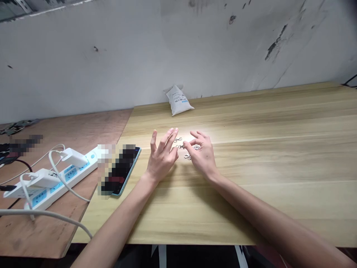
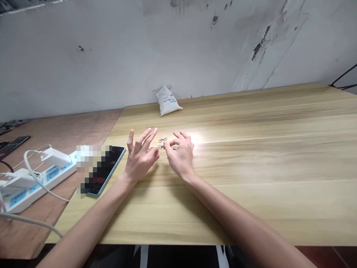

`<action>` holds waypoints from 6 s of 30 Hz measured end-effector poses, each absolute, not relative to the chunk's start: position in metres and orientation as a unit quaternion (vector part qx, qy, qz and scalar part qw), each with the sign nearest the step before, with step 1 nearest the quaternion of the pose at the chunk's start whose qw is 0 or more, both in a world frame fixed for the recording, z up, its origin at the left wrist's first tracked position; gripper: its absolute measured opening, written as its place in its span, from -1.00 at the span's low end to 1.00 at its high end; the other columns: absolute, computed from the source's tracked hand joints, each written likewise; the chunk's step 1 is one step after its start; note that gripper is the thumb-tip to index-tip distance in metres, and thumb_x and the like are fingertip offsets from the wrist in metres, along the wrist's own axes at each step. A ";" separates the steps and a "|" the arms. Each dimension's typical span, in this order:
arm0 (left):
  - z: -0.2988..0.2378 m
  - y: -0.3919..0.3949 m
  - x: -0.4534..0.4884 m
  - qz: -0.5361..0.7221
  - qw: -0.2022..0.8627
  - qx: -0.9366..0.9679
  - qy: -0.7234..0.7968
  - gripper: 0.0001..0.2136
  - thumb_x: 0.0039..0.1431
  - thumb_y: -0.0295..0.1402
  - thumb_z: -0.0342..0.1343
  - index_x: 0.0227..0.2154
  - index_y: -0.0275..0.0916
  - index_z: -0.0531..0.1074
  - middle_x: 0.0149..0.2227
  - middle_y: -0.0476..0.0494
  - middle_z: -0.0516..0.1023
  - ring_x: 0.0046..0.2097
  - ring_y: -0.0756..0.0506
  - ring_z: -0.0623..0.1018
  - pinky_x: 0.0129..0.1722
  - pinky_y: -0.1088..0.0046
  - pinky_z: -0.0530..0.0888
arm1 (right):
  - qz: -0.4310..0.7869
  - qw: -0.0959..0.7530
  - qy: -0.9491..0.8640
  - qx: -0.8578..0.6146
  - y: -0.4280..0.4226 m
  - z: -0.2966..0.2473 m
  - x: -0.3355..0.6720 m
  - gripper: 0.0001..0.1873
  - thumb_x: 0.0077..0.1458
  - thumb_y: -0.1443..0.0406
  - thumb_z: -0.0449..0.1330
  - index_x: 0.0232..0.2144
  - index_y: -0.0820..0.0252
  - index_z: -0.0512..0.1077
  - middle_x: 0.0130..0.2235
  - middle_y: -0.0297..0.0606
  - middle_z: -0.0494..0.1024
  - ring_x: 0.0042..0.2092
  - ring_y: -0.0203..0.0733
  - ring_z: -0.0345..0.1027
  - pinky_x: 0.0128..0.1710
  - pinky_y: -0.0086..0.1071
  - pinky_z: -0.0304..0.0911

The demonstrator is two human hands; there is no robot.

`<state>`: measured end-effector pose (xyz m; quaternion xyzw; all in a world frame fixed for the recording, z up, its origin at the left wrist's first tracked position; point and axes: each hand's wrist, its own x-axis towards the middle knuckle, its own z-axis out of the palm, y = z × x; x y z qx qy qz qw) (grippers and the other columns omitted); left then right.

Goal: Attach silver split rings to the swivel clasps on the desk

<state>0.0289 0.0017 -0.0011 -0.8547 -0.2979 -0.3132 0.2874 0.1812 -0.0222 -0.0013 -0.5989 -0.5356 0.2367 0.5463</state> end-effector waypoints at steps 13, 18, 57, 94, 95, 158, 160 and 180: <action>-0.004 0.002 0.031 -0.303 0.282 -0.870 -0.267 -0.85 0.17 -0.58 0.03 -0.44 -0.27 0.44 0.27 -0.30 0.28 0.34 -0.17 0.20 0.38 -0.06 -0.16 | 0.277 0.552 -0.495 -0.611 -0.017 -0.005 0.181 -0.78 0.00 0.25 0.26 -0.65 0.12 0.47 -0.02 -0.06 0.54 0.20 0.08 0.20 0.21 0.04 0.02; -0.002 0.003 0.031 -0.315 0.254 -0.867 -0.292 -0.85 0.18 -0.54 0.05 -0.46 -0.27 0.44 0.27 -0.29 0.27 0.32 -0.22 0.22 0.35 -0.13 -0.10 | 0.269 0.562 -0.503 -0.598 -0.015 -0.006 0.181 -0.78 0.00 0.24 0.28 -0.65 0.10 0.49 -0.09 -0.07 0.58 0.15 0.10 0.26 0.16 0.07 0.08; 0.011 0.013 -0.003 -0.377 -0.280 -0.766 -0.440 -0.95 0.12 -0.34 0.24 -0.38 -0.15 0.58 0.13 -0.17 0.46 0.25 -0.23 0.33 0.09 0.09 0.45 | -0.119 0.302 -0.884 -0.337 -0.016 -0.005 0.204 -0.80 0.18 0.42 0.10 -0.39 0.11 0.48 0.03 -0.14 0.50 0.12 0.00 0.28 0.04 -0.10 0.17; 0.012 0.012 -0.006 -0.281 0.073 -0.889 -0.355 -0.89 0.23 -0.43 0.10 -0.38 -0.21 0.51 0.15 -0.23 0.42 0.28 -0.27 0.26 0.17 0.01 0.29 | -0.076 0.294 -0.855 -0.421 0.000 -0.011 0.225 -0.83 0.17 0.36 0.15 -0.45 0.15 0.50 0.28 -0.16 0.25 0.38 0.24 -0.25 0.21 0.31 -0.02; 0.014 0.013 -0.009 -0.283 0.072 -0.884 -0.365 -0.89 0.24 -0.42 0.09 -0.36 -0.21 0.50 0.16 -0.24 0.40 0.29 -0.27 0.24 0.17 0.01 0.29 | -0.071 0.296 -0.850 -0.430 0.002 -0.012 0.229 -0.82 0.17 0.36 0.14 -0.45 0.15 0.50 0.27 -0.16 0.26 0.38 0.24 -0.23 0.20 0.32 -0.01; -0.009 0.016 0.001 -0.212 0.037 -0.888 -0.406 -0.88 0.24 -0.41 0.08 -0.38 -0.19 0.49 0.03 -0.15 0.49 0.17 -0.20 0.35 0.21 0.05 0.20 | 0.004 0.192 -0.857 -0.478 0.005 -0.008 0.251 -0.83 0.19 0.26 0.19 -0.28 0.08 0.60 -0.02 -0.11 0.51 0.01 0.02 0.32 -0.09 -0.13 0.24; -0.009 0.015 0.002 -0.213 0.030 -0.889 -0.405 -0.90 0.24 -0.41 0.08 -0.35 -0.19 0.48 0.02 -0.16 0.50 0.14 -0.18 0.37 0.21 0.06 0.20 | -0.007 0.183 -0.861 -0.475 0.004 -0.007 0.247 -0.83 0.19 0.25 0.20 -0.30 0.08 0.61 -0.05 -0.14 0.53 -0.01 -0.01 0.33 -0.10 -0.17 0.21; -0.007 0.018 0.001 -0.279 -0.034 -0.865 -0.416 -0.84 0.30 -0.39 0.01 -0.34 -0.22 0.47 -0.25 -0.10 0.60 -0.06 -0.14 0.48 0.04 0.22 0.26 | -0.055 0.084 -0.799 -0.592 0.004 0.002 0.219 -0.78 0.09 0.42 0.10 -0.49 0.24 0.52 -0.37 -0.15 0.60 -0.31 -0.16 0.39 -0.29 -0.33 0.00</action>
